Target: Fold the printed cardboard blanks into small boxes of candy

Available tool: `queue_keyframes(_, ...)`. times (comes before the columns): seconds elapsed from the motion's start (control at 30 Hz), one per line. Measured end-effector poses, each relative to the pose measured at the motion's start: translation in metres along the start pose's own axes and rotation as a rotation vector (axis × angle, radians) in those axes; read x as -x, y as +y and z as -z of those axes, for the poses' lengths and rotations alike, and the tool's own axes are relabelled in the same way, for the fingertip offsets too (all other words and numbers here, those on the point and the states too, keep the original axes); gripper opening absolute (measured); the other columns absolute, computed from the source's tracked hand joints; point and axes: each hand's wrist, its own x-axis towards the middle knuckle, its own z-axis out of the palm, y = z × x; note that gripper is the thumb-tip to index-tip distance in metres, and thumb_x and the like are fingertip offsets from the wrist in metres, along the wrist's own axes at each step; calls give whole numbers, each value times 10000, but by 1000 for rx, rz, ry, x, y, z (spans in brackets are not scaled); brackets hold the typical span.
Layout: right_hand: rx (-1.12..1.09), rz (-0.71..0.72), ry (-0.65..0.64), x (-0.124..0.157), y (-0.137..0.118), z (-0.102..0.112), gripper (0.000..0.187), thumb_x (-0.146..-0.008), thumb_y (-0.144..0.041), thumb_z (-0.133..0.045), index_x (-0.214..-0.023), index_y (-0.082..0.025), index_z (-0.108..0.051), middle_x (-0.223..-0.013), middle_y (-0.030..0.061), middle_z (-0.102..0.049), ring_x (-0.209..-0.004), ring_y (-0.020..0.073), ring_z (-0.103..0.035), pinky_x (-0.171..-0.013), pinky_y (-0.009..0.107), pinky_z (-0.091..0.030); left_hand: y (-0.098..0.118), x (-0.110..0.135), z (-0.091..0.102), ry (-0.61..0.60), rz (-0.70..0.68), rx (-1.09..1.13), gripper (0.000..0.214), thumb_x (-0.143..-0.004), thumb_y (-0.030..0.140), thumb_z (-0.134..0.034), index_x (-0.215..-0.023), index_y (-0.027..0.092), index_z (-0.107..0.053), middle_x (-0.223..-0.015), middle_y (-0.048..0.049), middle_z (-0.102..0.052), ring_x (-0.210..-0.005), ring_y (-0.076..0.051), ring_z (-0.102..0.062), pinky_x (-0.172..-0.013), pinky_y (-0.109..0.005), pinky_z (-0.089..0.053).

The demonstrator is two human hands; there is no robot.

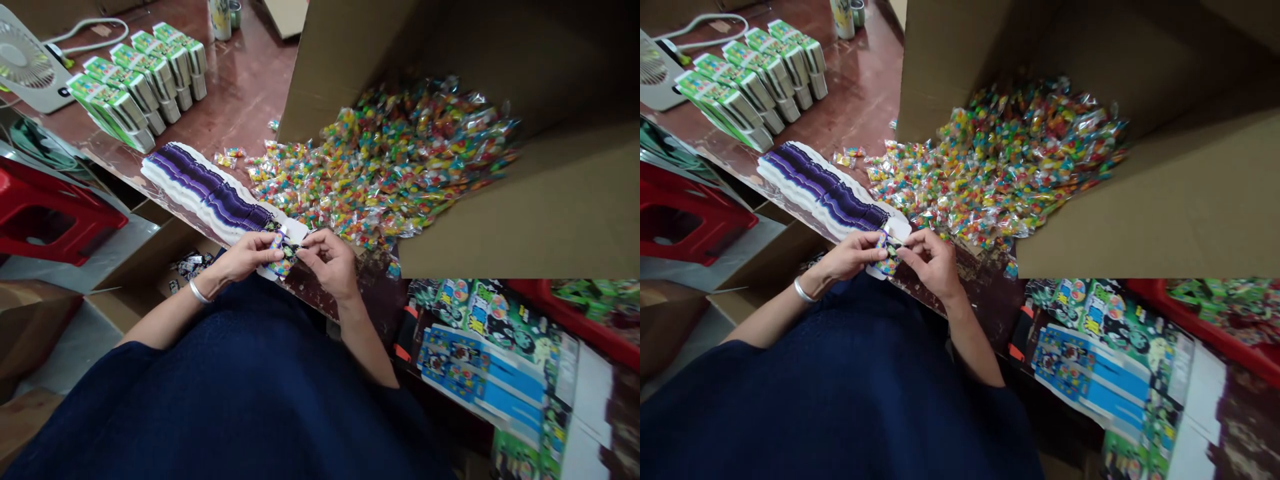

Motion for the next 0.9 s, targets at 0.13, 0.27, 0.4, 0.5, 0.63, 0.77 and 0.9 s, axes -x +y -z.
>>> queue_keyframes(0.13, -88, -26, 197, 4, 11, -18, 422, -845, -493, -831, -1157, -275, -649, -903, -12, -706, -757, 156, -687, -668, 276, -560, -5, -4, -5, 228, -147, -56, 330, -758, 409, -919, -931, 160, -787, -835, -23, -759, -720, -132, -683, -723, -264, -590)
queue_keyframes(0.27, -50, -68, 237, 9, 26, -37, 253, -927, -487, -738, -929, -239, -690, -776, -21, -697, -669, 140, -656, -645, 272, -552, -19, -7, -12, 442, -356, -197, 384, -724, 379, -946, -991, 181, -753, -811, 6, -696, -704, -120, -656, -664, -226, -583)
queue_keyframes(0.4, -15, 11, 354, 8, 33, -45, 332, -939, -473, -718, -1205, -276, -704, -920, 9, -732, -779, 163, -699, -716, 300, -604, -29, -6, -11, 507, -559, -346, 659, -760, 284, -925, -1360, 294, -652, -959, 16, -649, -650, -75, -618, -615, -198, -579)
queue_keyframes(0.5, 4, 62, 326, 7, 38, -45, 399, -965, -464, -687, -1331, -307, -668, -1011, 31, -725, -840, 175, -710, -765, 329, -621, -27, -5, -4, 363, -526, -453, 579, -857, 289, -848, -1396, 310, -637, -1019, -3, -635, -587, -46, -557, -515, -165, -512)
queue_keyframes(0.63, 69, 131, 287, 7, 45, -43, 324, -993, -422, -656, -1288, -290, -676, -938, 15, -698, -747, 158, -670, -698, 315, -590, -18, -3, 5, 219, -432, -480, 429, -888, 282, -816, -1289, 252, -669, -1024, -16, -632, -602, -47, -574, -503, -147, -487)
queue_keyframes(0.77, 199, 248, 299, 0, 43, -38, 142, -1000, -389, -637, -1009, -260, -696, -939, 30, -699, -875, 192, -688, -787, 351, -587, -16, -2, 6, 144, -328, -403, 372, -888, 274, -808, -1221, 220, -652, -1143, -55, -663, -609, -48, -592, -518, -163, -515)
queue_keyframes(0.9, 69, 189, 263, -8, 36, -37, 213, -989, -453, -648, -914, -255, -621, -1089, 54, -725, -1016, 212, -719, -858, 371, -599, -17, -2, 0, 204, -289, -301, 405, -838, 264, -847, -1164, 229, -609, -1143, -41, -645, -594, -43, -596, -500, -163, -507)
